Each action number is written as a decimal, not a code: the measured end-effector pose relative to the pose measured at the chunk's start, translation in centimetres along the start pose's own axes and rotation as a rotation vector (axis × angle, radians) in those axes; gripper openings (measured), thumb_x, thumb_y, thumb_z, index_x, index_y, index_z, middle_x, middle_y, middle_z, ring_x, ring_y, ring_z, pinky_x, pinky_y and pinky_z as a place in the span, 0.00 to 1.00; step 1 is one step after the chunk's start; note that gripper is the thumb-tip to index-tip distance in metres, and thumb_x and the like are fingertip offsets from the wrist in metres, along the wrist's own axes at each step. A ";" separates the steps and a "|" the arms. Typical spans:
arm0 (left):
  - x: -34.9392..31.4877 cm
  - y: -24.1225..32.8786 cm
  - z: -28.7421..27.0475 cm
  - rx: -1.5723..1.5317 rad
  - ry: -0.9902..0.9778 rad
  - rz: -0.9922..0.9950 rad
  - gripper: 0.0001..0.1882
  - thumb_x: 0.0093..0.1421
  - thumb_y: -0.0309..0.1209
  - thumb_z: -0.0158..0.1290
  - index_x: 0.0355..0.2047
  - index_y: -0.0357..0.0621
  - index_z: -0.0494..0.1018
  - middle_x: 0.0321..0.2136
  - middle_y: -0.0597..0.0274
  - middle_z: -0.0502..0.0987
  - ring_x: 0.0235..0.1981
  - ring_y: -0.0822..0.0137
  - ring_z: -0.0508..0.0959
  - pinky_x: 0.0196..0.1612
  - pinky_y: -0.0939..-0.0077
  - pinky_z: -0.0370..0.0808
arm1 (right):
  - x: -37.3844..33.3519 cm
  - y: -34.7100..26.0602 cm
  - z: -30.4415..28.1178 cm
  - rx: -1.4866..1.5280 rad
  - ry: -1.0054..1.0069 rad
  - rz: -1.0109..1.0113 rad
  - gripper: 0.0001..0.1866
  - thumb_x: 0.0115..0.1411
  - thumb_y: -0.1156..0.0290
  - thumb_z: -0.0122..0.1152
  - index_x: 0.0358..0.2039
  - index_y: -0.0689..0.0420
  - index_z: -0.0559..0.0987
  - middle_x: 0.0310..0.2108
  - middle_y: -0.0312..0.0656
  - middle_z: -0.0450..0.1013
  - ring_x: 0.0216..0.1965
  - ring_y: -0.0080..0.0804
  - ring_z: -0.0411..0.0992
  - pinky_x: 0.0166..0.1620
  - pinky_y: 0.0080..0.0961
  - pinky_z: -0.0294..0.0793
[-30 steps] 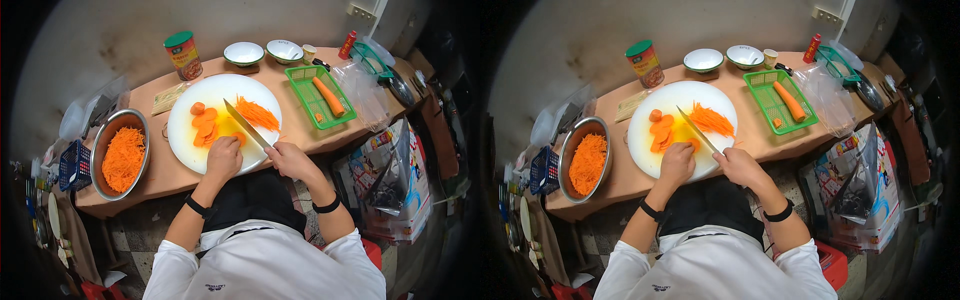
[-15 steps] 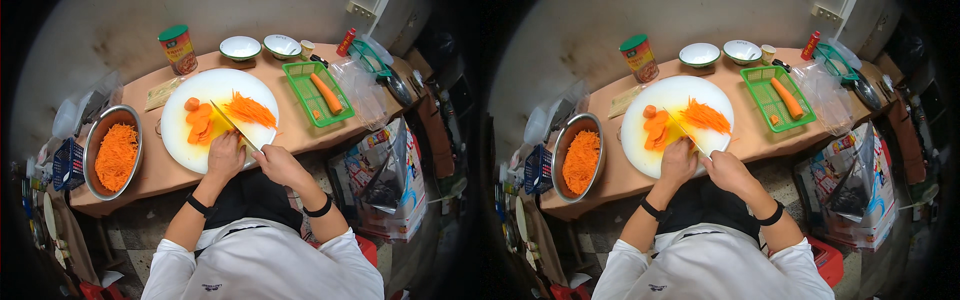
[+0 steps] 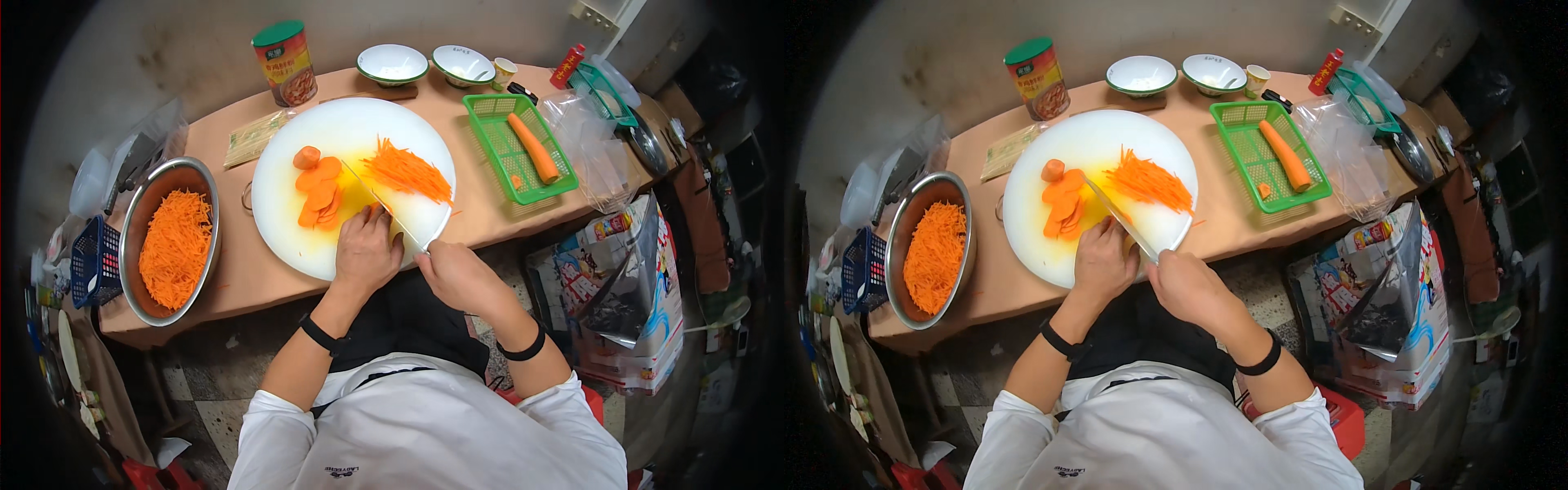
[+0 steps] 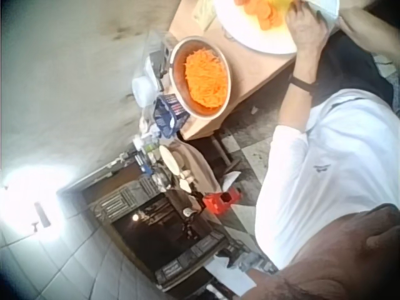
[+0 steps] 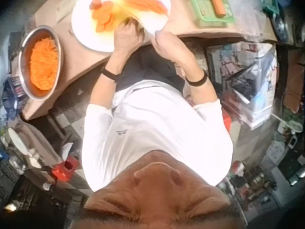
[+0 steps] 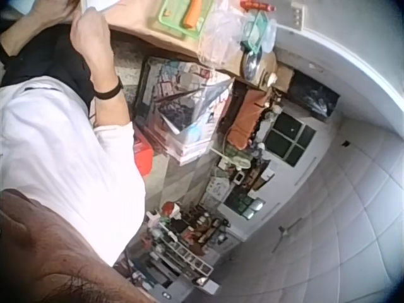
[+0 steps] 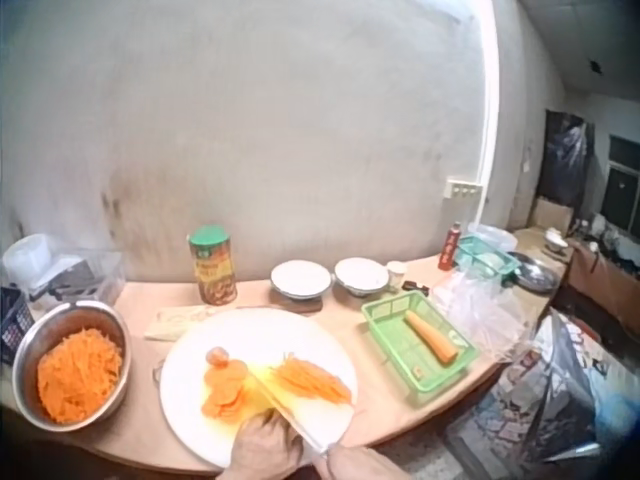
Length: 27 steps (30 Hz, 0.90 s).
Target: Slicing a carrot into rounds and julienning them on a cutting board using a cleaver.
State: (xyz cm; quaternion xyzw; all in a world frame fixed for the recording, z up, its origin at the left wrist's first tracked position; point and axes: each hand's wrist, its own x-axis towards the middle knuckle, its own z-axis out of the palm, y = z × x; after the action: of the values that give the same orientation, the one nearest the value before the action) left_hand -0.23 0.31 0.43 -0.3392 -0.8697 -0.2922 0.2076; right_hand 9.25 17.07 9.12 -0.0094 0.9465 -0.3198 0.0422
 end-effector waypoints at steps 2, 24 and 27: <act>0.3 0.2 -0.3 0.010 0.022 0.023 0.23 0.55 0.31 0.63 0.49 0.31 0.78 0.49 0.41 0.82 0.52 0.41 0.81 0.55 0.53 0.75 | 1.6 0.1 0.3 -0.034 -0.029 0.018 0.21 0.72 0.63 0.57 0.31 0.72 0.79 0.28 0.70 0.77 0.34 0.69 0.79 0.41 0.57 0.77; 0.3 0.2 -0.6 -0.004 0.033 0.018 0.27 0.54 0.32 0.62 0.52 0.28 0.77 0.45 0.41 0.84 0.51 0.41 0.82 0.56 0.54 0.76 | 1.4 -0.9 0.2 0.056 0.003 0.008 0.23 0.75 0.63 0.52 0.32 0.74 0.77 0.23 0.67 0.75 0.22 0.59 0.77 0.29 0.48 0.76; 0.3 0.4 -0.5 -0.020 0.025 0.005 0.25 0.53 0.34 0.62 0.48 0.29 0.78 0.51 0.36 0.82 0.53 0.40 0.81 0.58 0.54 0.75 | 4.3 -1.5 0.1 0.133 -0.065 0.093 0.25 0.76 0.62 0.50 0.32 0.75 0.77 0.20 0.62 0.75 0.16 0.50 0.76 0.23 0.43 0.76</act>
State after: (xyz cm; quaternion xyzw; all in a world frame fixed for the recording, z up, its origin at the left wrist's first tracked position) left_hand -0.11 0.37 1.12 -0.3396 -0.8634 -0.3045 0.2155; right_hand 4.95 15.61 9.67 0.0269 0.9207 -0.3792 0.0880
